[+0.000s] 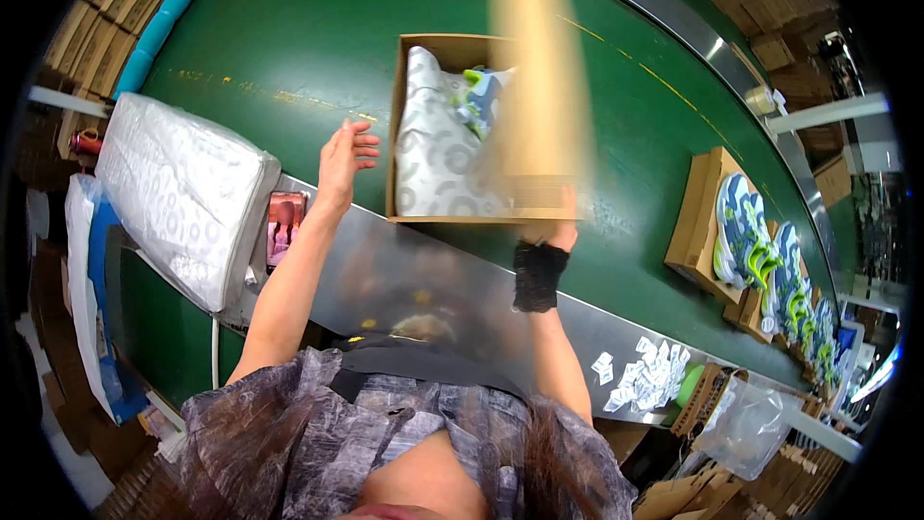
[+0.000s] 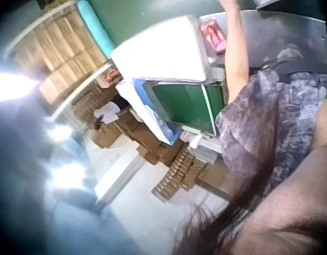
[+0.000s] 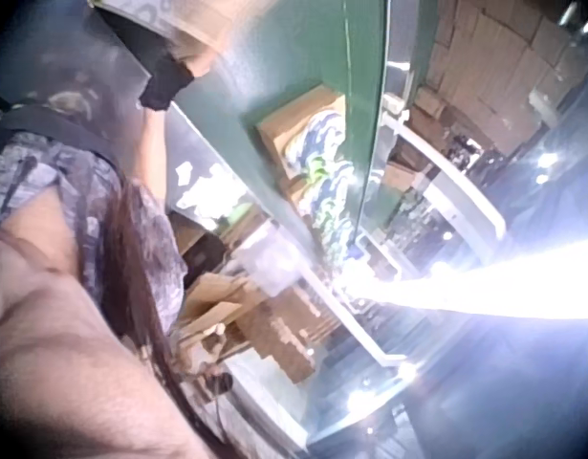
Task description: The person places tissue paper into a cardboard shoe box, inserts a pair of sneakers, folds the tissue over the shoes, closes the box, and moves it aside. This sequence is repeated for multiple pairs of shoes.
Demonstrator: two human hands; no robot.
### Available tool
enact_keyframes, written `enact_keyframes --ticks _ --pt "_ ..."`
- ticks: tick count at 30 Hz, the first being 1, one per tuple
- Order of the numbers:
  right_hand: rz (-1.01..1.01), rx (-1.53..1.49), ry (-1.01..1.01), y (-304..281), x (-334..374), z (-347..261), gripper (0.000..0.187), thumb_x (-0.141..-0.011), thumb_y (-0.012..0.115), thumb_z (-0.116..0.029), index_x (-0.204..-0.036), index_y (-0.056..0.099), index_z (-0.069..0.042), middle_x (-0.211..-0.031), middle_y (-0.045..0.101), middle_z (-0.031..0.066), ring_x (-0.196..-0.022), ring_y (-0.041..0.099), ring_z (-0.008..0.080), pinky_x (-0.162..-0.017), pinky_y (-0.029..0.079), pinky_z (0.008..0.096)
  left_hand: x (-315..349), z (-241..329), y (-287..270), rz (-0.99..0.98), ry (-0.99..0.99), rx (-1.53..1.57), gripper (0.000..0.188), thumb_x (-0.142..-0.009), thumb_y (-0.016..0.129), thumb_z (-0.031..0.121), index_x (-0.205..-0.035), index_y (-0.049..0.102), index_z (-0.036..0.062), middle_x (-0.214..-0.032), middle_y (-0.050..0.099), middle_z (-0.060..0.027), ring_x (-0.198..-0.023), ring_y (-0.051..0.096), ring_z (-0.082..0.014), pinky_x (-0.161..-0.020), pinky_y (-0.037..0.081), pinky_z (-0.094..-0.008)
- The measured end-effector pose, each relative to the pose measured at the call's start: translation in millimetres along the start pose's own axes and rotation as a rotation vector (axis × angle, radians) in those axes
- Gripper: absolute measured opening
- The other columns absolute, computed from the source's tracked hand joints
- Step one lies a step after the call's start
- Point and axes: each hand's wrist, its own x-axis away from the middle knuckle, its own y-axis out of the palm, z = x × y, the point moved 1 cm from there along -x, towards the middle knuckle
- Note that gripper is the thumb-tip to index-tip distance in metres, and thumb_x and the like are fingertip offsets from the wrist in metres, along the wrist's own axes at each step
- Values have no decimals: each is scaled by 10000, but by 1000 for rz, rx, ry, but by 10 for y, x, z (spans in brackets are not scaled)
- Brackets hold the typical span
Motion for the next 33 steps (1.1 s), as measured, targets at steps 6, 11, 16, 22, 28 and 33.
enact_keyframes --ticks 6,11,16,22,28,33 --pt "-170 791 -498 329 55 -59 749 -578 485 68 -1241 436 -277 -1347 327 115 -1214 317 313 -898 229 498 -63 -508 239 119 303 -608 524 -883 382 422 -1069 524 -47 -977 566 -243 -888 541 -310 -780 419 -359" --pt "-223 827 -489 288 50 -97 733 -630 480 46 -1271 402 -301 -1364 309 107 -1215 317 304 -892 239 536 -290 -346 -33 -262 -335 -140 662 -683 636 503 -1110 512 11 -1036 568 -113 -975 507 -209 -788 398 -400" --pt "-333 817 -486 53 -98 -511 738 -599 518 34 -1257 430 -288 -1334 362 79 -1194 342 269 -887 269 465 -308 -452 181 -436 -325 460 715 -712 559 548 -1220 436 60 -1167 505 -119 -1058 481 -269 -869 376 -415" --pt "-153 551 -597 -673 -402 -1194 721 -567 585 43 -1254 426 -107 -1282 419 103 -1161 398 261 -928 302 389 293 287 203 -493 -406 436 664 -784 433 525 -1238 407 40 -1188 488 -123 -1073 484 -231 -885 399 -375" --pt "76 105 -431 -834 -261 -1100 492 -750 596 -60 -1214 435 -52 -1205 450 161 -1116 429 321 -960 314 368 822 909 -375 -297 -190 524 552 -821 436 458 -1175 446 36 -1072 544 -105 -935 560 -195 -778 474 -328" --pt "-230 269 -360 -378 232 107 428 -797 603 -213 -1168 456 -58 -1230 402 254 -1105 431 393 -894 383 418 1226 1312 -997 -147 -84 596 526 -838 398 465 -1167 454 57 -1052 546 -93 -898 563 -199 -712 490 -327"
